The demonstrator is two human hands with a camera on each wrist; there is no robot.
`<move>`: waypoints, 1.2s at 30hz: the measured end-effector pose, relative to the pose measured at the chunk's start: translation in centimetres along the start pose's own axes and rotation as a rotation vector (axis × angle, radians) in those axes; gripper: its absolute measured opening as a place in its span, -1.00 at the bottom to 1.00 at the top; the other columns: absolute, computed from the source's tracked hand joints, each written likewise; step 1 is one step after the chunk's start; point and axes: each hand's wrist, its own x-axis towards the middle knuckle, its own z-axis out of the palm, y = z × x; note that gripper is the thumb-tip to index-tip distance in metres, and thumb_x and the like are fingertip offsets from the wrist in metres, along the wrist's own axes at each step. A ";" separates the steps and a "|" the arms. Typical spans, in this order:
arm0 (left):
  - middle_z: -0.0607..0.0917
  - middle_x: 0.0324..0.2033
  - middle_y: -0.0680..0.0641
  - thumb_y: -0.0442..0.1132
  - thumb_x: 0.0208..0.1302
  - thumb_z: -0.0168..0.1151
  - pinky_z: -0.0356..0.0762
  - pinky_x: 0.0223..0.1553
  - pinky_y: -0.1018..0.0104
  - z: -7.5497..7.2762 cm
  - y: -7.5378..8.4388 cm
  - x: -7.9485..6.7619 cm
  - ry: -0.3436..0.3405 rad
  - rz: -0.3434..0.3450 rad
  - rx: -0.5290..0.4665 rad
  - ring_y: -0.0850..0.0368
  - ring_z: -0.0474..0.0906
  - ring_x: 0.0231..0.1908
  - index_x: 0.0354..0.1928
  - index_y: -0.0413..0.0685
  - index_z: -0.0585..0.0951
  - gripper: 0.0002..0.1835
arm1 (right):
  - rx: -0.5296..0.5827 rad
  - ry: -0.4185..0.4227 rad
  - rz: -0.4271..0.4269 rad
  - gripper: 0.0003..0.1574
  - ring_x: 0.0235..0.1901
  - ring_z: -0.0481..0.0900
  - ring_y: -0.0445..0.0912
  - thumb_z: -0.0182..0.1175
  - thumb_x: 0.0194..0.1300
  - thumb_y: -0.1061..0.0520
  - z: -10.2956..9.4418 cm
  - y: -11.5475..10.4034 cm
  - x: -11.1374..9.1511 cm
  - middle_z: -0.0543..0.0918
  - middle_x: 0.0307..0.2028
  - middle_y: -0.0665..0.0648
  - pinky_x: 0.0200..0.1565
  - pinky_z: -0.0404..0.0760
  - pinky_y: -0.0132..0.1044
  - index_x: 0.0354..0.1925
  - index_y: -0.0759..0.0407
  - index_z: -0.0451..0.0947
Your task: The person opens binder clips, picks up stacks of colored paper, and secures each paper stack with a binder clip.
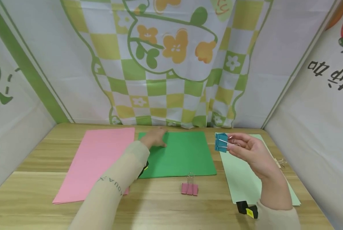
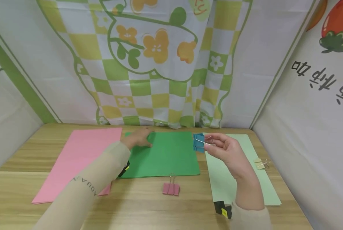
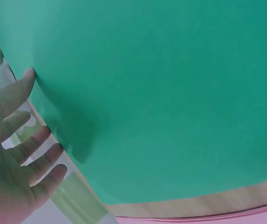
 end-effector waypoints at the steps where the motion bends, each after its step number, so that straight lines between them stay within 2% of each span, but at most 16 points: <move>1: 0.23 0.47 -0.30 -0.13 0.23 0.42 0.19 0.46 -0.12 0.0 -0.1 0.0 -0.006 -0.008 -0.014 -0.26 0.15 0.47 0.48 -0.12 0.26 -0.17 | 0.003 -0.001 0.000 -0.54 -0.11 0.69 -0.25 0.17 0.42 0.25 0.0 0.0 0.0 0.69 -0.11 -0.09 0.01 0.65 -0.47 0.21 0.40 0.35; 7: 0.08 0.53 -0.29 -0.10 0.27 0.39 0.03 0.45 -0.33 -0.1 -0.4 -0.1 -0.045 -0.046 -0.081 -0.33 -0.08 0.52 0.52 0.00 0.20 -0.15 | -0.011 -0.004 0.003 -0.55 -0.12 0.68 -0.26 0.17 0.42 0.24 -0.1 0.1 0.2 0.69 -0.12 -0.11 0.00 0.64 -0.48 0.20 0.38 0.37; 12: 0.03 0.54 -0.25 -0.04 0.28 0.37 0.01 0.42 -0.39 -0.4 -0.5 0.2 -0.075 -0.075 -0.068 -0.35 -0.16 0.52 0.55 0.11 0.15 -0.12 | -0.032 0.001 0.010 -0.51 -0.12 0.68 -0.27 0.18 0.42 0.23 -0.1 0.0 0.4 0.68 -0.12 -0.13 0.00 0.64 -0.48 0.21 0.44 0.33; 17: -0.01 0.54 -0.28 -0.01 0.28 0.36 0.05 0.42 -0.36 -0.7 -0.3 0.2 -0.099 -0.092 -0.045 -0.33 -0.16 0.51 0.58 0.05 0.03 -0.04 | -0.028 0.007 0.012 -0.52 -0.13 0.68 -0.27 0.18 0.41 0.24 -0.2 0.0 0.4 0.68 -0.13 -0.12 0.00 0.65 -0.48 0.19 0.43 0.34; 21: -0.13 0.56 -0.29 -0.01 0.30 0.34 -0.09 0.47 -0.34 -0.8 -0.1 0.0 -0.120 -0.101 -0.063 -0.30 -0.29 0.55 0.59 -0.06 -0.16 0.07 | -0.042 0.010 0.016 -0.50 -0.13 0.68 -0.27 0.18 0.42 0.23 -0.3 0.3 0.3 0.67 -0.13 -0.12 -0.01 0.65 -0.48 0.21 0.45 0.34; 24: -0.19 0.57 -0.29 -0.03 0.32 0.32 -0.15 0.49 -0.33 -1.0 0.0 -0.2 -0.140 -0.105 -0.084 -0.28 -0.35 0.56 0.59 -0.08 -0.23 0.09 | -0.057 0.008 0.015 -0.48 -0.12 0.68 -0.26 0.18 0.42 0.21 -0.2 0.4 0.3 0.67 -0.12 -0.11 -0.01 0.65 -0.48 0.23 0.45 0.33; 27: -0.18 0.57 -0.29 -0.02 0.34 0.30 -0.14 0.49 -0.31 -0.8 0.0 0.0 -0.162 -0.100 -0.076 -0.29 -0.33 0.55 0.59 -0.07 -0.19 0.04 | -0.056 0.009 0.013 -0.47 -0.11 0.68 -0.26 0.18 0.42 0.21 -0.2 0.5 0.3 0.67 -0.12 -0.11 0.00 0.65 -0.47 0.23 0.45 0.33; 32: -0.16 0.55 -0.33 -0.03 0.34 0.29 -0.01 0.47 -0.31 -0.5 -0.1 0.5 -0.195 -0.091 -0.059 -0.31 -0.30 0.55 0.57 -0.06 0.01 -0.08 | -0.065 0.014 0.011 -0.46 -0.12 0.68 -0.27 0.18 0.42 0.22 -0.3 0.5 0.3 0.67 -0.13 -0.14 0.00 0.64 -0.48 0.24 0.48 0.31; 36: -0.19 0.54 -0.34 -0.03 0.32 0.33 0.11 0.42 -0.30 -0.7 0.1 0.5 -0.202 -0.086 -0.062 -0.31 -0.29 0.54 0.57 -0.10 -0.01 -0.04 | -0.069 0.017 0.013 -0.44 -0.12 0.68 -0.28 0.18 0.42 0.21 -0.4 0.4 0.3 0.67 -0.12 -0.14 0.00 0.64 -0.48 0.24 0.50 0.30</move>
